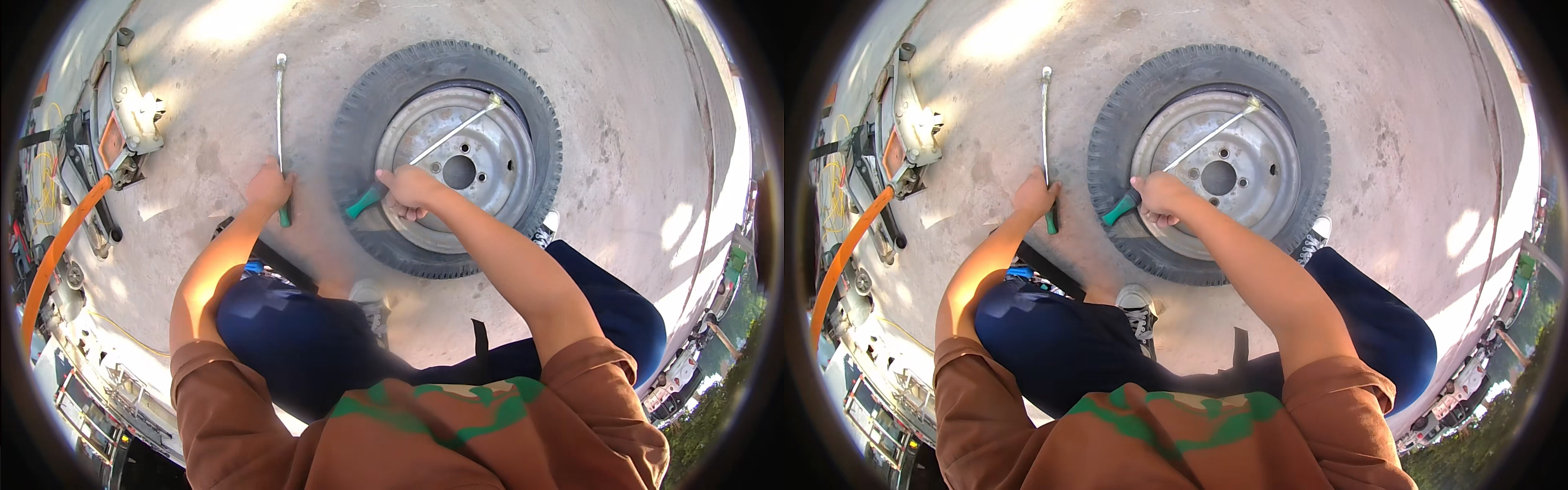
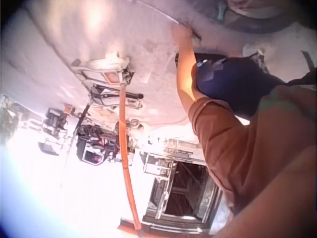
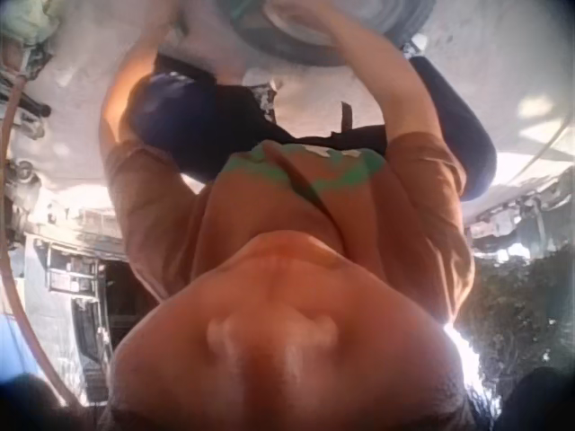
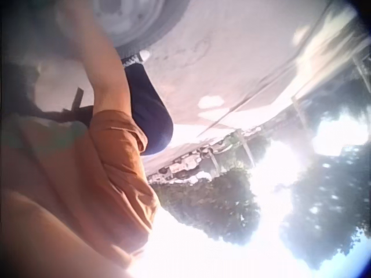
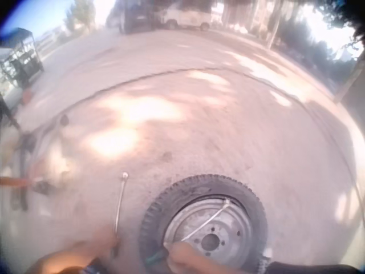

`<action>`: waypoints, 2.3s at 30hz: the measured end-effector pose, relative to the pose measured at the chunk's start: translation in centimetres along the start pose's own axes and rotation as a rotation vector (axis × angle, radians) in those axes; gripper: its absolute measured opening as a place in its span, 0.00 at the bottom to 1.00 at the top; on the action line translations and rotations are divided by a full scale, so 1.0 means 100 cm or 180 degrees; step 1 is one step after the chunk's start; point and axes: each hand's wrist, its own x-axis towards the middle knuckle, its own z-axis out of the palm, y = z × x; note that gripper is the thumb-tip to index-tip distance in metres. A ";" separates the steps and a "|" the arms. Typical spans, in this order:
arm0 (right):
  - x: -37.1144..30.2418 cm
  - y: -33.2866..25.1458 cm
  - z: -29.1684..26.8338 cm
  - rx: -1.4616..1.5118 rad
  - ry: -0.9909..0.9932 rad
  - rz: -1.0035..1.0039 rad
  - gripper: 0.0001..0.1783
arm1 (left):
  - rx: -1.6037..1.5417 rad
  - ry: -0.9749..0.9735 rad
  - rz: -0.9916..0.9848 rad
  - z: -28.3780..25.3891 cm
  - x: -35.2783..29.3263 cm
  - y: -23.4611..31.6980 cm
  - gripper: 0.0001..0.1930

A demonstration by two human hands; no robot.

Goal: The person uses two tire irons to pry a tire off a metal rim. They repeatedly insert the tools between the tire bead and rim, lever the bead over the rim edge, and rotate the tire to continue the process until the tire is fully separated from the rim.

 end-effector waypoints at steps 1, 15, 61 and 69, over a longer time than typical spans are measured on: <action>-0.003 -0.002 -0.003 0.0085 0.0035 0.0049 0.39 | 0.0059 0.0196 0.0028 0.004 0.000 -0.003 0.26; 0.021 0.018 0.012 0.2798 -0.0893 0.0323 0.24 | -0.3362 -0.0550 0.1138 -0.216 -0.070 0.171 0.15; -0.279 0.415 -0.289 0.1009 0.0685 -0.1257 0.27 | 0.2350 -0.2127 0.4322 -0.054 0.075 0.557 0.48; -0.268 0.402 -0.320 0.0799 0.0764 -0.1343 0.23 | 0.1853 -0.1882 0.4696 -0.050 0.082 0.544 0.44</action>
